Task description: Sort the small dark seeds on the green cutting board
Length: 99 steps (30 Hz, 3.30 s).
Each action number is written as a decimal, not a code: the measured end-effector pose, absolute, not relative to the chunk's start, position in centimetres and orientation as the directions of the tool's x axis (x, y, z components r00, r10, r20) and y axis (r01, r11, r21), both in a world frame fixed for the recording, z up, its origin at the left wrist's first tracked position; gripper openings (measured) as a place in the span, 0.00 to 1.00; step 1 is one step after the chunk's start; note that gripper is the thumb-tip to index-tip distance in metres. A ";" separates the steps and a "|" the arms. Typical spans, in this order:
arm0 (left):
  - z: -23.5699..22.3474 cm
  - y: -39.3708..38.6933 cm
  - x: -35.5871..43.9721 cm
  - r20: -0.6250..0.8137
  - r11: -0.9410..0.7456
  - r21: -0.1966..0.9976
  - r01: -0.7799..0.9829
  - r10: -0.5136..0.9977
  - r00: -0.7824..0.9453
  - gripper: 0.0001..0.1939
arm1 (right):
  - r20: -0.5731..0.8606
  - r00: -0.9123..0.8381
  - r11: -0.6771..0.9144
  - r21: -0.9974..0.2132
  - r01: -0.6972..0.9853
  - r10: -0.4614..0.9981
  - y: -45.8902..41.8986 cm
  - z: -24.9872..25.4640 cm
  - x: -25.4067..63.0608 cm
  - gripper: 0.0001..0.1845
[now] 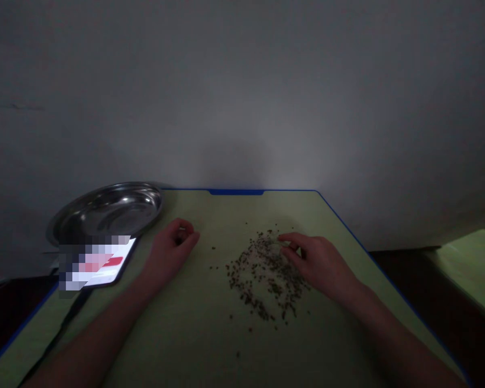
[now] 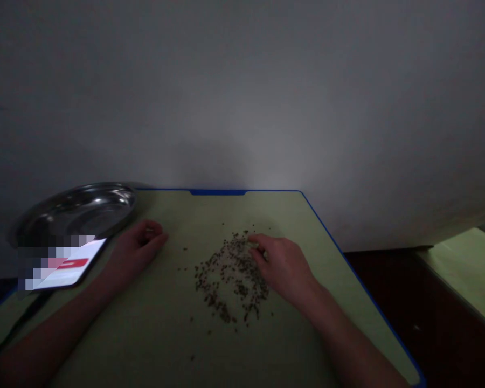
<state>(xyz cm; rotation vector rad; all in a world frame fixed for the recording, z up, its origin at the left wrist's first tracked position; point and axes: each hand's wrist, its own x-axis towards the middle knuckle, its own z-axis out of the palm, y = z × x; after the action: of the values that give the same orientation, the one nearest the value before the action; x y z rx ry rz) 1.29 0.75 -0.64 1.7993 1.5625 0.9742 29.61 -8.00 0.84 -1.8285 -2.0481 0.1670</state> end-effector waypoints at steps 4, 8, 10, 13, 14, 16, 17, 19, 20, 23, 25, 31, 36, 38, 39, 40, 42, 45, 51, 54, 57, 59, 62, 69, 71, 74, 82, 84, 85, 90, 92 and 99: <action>-0.8 0.8 1.2 0.158 -0.158 0.804 0.573 0.986 0.051 0.10 | 0.188 -0.053 0.113 -0.324 0.939 0.981 -7.6 0.4 30.5 0.16; -0.8 0.8 1.2 0.156 -0.163 0.798 0.580 0.986 0.062 0.10 | 0.178 0.036 0.035 -0.379 0.925 0.983 -7.2 0.4 32.3 0.17; -0.6 0.7 1.3 0.160 -0.161 0.794 0.587 0.986 0.054 0.10 | 0.178 0.043 0.033 -0.403 0.915 0.983 -7.2 0.5 32.7 0.17; -0.4 0.6 1.4 0.158 -0.152 0.797 0.585 0.987 0.042 0.10 | 0.191 0.039 0.046 -0.419 0.907 0.981 -7.4 0.6 32.2 0.17; -0.4 0.6 1.4 0.155 -0.151 0.799 0.582 0.987 0.043 0.10 | 0.193 0.029 0.057 -0.426 0.903 0.981 -7.6 0.6 31.8 0.17; -0.4 0.7 1.4 0.150 -0.151 0.798 0.583 0.987 0.051 0.11 | 0.185 -0.007 0.090 -0.446 0.891 0.983 -7.9 0.5 30.7 0.16; -0.5 0.7 1.4 0.153 -0.155 0.795 0.586 0.987 0.053 0.11 | 0.177 -0.032 0.111 -0.456 0.883 0.984 -8.0 0.4 30.2 0.16; -0.6 0.7 1.4 0.159 -0.162 0.791 0.590 0.986 0.058 0.11 | 0.160 -0.075 0.142 -0.466 0.873 0.984 -8.2 0.3 29.5 0.15; -0.7 0.8 1.4 0.162 -0.164 0.792 0.588 0.985 0.056 0.11 | 0.155 -0.082 0.147 -0.467 0.872 0.984 -8.1 0.3 29.5 0.15; -0.9 0.8 1.3 0.167 -0.169 0.799 0.576 0.984 0.056 0.11 | 0.148 -0.035 0.103 -0.484 0.869 0.988 -7.8 0.3 30.5 0.15; -0.9 0.8 1.3 0.169 -0.172 0.803 0.571 0.984 0.059 0.11 | 0.148 0.025 0.059 -0.533 0.844 0.989 -7.5 0.6 31.8 0.16; -0.8 0.8 1.4 0.161 -0.170 0.808 0.564 0.985 0.066 0.11 | 0.120 0.063 0.022 -0.600 0.800 0.991 -7.4 1.2 34.3 0.18; -0.9 1.0 1.2 0.172 -0.179 0.809 0.560 0.983 0.066 0.11 | 0.009 0.013 -0.004 -0.658 0.753 1.000 -7.2 0.5 34.7 0.15; -1.1 1.2 1.2 0.178 -0.180 0.815 0.550 0.982 0.057 0.11 | 0.007 0.020 -0.010 -0.647 0.762 1.000 -7.1 0.2 35.0 0.14; -1.3 1.3 1.2 0.181 -0.179 0.820 0.543 0.982 0.050 0.10 | 0.016 0.026 -0.010 -0.641 0.768 1.000 -7.1 0.2 35.1 0.14; -1.4 1.3 1.1 0.185 -0.180 0.828 0.531 0.982 0.045 0.10 | 0.026 0.032 -0.008 -0.642 0.767 0.999 -7.2 0.2 35.3 0.13; -1.6 1.4 1.1 0.187 -0.181 0.844 0.506 0.982 0.039 0.10 | 0.044 0.040 0.000 -0.670 0.742 0.998 -7.1 0.5 35.3 0.12; -1.7 1.4 1.1 0.198 -0.194 0.868 0.457 0.979 0.039 0.09 | 0.036 0.051 -0.009 -0.733 0.680 0.998 -6.6 1.2 34.9 0.11; -2.2 1.6 0.8 0.222 -0.213 0.879 0.426 0.975 0.029 0.08 | -0.021 0.019 -0.028 -0.748 0.663 1.000 -1.9 2.3 32.8 0.06; -2.6 1.7 0.6 0.228 -0.231 0.889 0.395 0.972 0.054 0.09 | -0.082 0.030 -0.079 -0.713 0.697 0.996 1.6 2.0 31.9 0.04; -2.7 1.8 0.5 0.226 -0.226 0.902 0.369 0.973 0.044 0.08 | -0.163 0.036 -0.137 -0.665 0.734 0.986 4.3 1.2 30.7 0.12; -2.7 1.8 0.5 0.216 -0.210 0.909 0.361 0.976 0.024 0.08 | -0.201 0.024 -0.150 -0.642 0.752 0.979 5.5 0.7 29.9 0.16; -2.8 1.9 0.5 0.203 -0.197 0.919 0.341 0.979 0.017 0.08 | -0.225 -0.029 -0.121 -0.622 0.774 0.974 6.4 0.3 28.6 0.18; -2.9 2.0 0.5 0.207 -0.189 0.927 0.324 0.978 -0.021 0.07 | -0.201 -0.239 0.074 -0.599 0.798 0.950 6.7 0.0 24.2 0.16; -2.7 2.0 0.6 0.204 -0.183 0.929 0.323 0.979 -0.031 0.07 | -0.170 -0.284 0.131 -0.596 0.792 0.944 6.4 0.3 22.6 0.13; -2.5 2.0 0.6 0.202 -0.177 0.929 0.324 0.979 -0.043 0.07 | -0.121 -0.331 0.194 -0.605 0.772 0.936 5.8 1.2 20.8 0.05; -2.7 2.1 0.6 0.180 -0.166 0.943 0.289 0.983 -0.024 0.07 | -0.147 -0.174 0.056 -0.585 0.809 0.974 6.7 2.7 25.1 0.12; -2.7 2.0 0.6 0.187 -0.173 0.944 0.279 0.982 -0.022 0.07 | -0.173 -0.125 0.004 -0.570 0.822 0.977 7.2 2.0 26.9 0.16; -2.7 2.0 0.6 0.191 -0.177 0.945 0.276 0.981 -0.022 0.07 | -0.181 -0.107 -0.013 -0.561 0.827 0.978 7.3 1.6 27.6 0.17; -2.5 2.0 0.6 0.189 -0.174 0.942 0.288 0.982 -0.027 0.07 | -0.161 -0.121 0.017 -0.533 0.846 0.979 7.6 -0.2 27.3 0.18; -2.5 2.0 0.6 0.193 -0.175 0.942 0.286 0.981 -0.035 0.07 | -0.138 -0.176 0.078 -0.527 0.846 0.975 7.6 -0.5 26.0 0.18; -2.1 1.7 0.7 0.185 -0.153 0.949 0.275 0.978 -0.095 0.07 | -0.097 -0.389 0.292 -0.504 0.813 0.916 6.8 -0.2 20.5 0.14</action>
<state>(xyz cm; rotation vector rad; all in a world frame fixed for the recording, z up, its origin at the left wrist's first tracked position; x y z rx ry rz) 0.66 1.73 -2.14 1.4818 1.4148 1.2892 20.55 6.77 -0.15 -1.5983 -2.3481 0.7207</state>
